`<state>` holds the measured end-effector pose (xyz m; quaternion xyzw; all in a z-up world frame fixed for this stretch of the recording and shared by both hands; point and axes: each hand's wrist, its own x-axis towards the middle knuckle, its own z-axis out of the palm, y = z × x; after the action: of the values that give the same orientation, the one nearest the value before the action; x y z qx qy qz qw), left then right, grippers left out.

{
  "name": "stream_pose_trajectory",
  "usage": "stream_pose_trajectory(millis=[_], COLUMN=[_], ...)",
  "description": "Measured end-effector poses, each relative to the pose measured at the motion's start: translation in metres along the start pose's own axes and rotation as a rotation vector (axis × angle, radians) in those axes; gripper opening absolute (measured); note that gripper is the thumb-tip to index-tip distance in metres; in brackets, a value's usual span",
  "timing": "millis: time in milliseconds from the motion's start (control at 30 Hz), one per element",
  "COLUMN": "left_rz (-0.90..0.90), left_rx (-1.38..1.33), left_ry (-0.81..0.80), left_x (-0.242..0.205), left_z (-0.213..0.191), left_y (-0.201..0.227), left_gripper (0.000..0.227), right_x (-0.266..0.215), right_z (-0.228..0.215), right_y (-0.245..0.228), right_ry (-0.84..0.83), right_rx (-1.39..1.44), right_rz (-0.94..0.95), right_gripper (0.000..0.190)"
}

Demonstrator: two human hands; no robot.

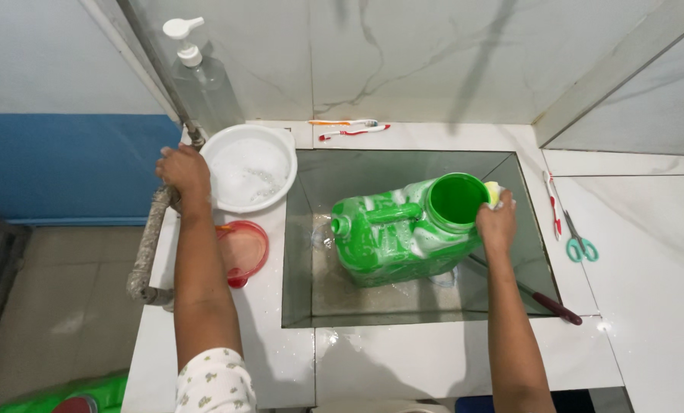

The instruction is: The person scrubs a green plastic container with a sponge and rinses it under running water. They then use a long-handled brush to clean the interior, rinse again, and place a red cap on it. Finally, they use scissors to cut a small hole in a blue container.

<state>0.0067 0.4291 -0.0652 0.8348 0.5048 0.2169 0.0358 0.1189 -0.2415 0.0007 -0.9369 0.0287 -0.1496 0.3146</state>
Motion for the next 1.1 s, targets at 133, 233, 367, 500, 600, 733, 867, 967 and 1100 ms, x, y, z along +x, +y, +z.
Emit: stream_pose_trajectory(millis=[133, 233, 367, 500, 600, 733, 867, 967, 1100], left_rz=[0.233, 0.886, 1.108, 0.906, 0.752, 0.615, 0.532, 0.709, 0.788], left_rx=[0.357, -0.488, -0.487, -0.443, -0.498, -0.587, -0.55, -0.728, -0.821], left_ry=[0.741, -0.127, -0.499, -0.749, -0.736, -0.71, -0.758, -0.488, -0.3], left_x=[-0.053, -0.152, -0.312, -0.342, -0.348, -0.348, -0.353, -0.338, -0.38], left_z=[-0.032, -0.058, -0.093, -0.091, -0.086, -0.086, -0.063, -0.017, 0.041], left_y=[0.051, 0.139, 0.219, 0.235, 0.238, 0.23, 0.205, 0.205, 0.184], left_gripper=[0.053, 0.023, 0.054, 0.048, 0.038, 0.05, 0.046, 0.043, 0.049], right_x=[0.006, 0.022, 0.062, 0.071, -0.019, -0.053, -0.011, -0.048, -0.091], right_z=[0.006, 0.022, 0.047, 0.069, 0.113, 0.108, 0.081, 0.105, 0.175], right_y=[0.003, 0.012, 0.026, 0.034, 0.03, 0.003, -0.029, -0.121, -0.287], right_ry=[-0.025, -0.051, -0.104, -0.164, 0.248, -0.059, 0.016, -0.095, -0.521], right_rx=[0.035, 0.067, 0.086, 0.169, -0.104, -0.151, 0.139, 0.232, 0.457], right_rz=[0.034, -0.036, -0.215, -0.094, -0.447, -0.701, -0.583, -1.067, -1.085], right_gripper=[0.044, 0.047, 0.059, 0.059, 0.055, 0.045, 0.04, 0.037, 0.04])
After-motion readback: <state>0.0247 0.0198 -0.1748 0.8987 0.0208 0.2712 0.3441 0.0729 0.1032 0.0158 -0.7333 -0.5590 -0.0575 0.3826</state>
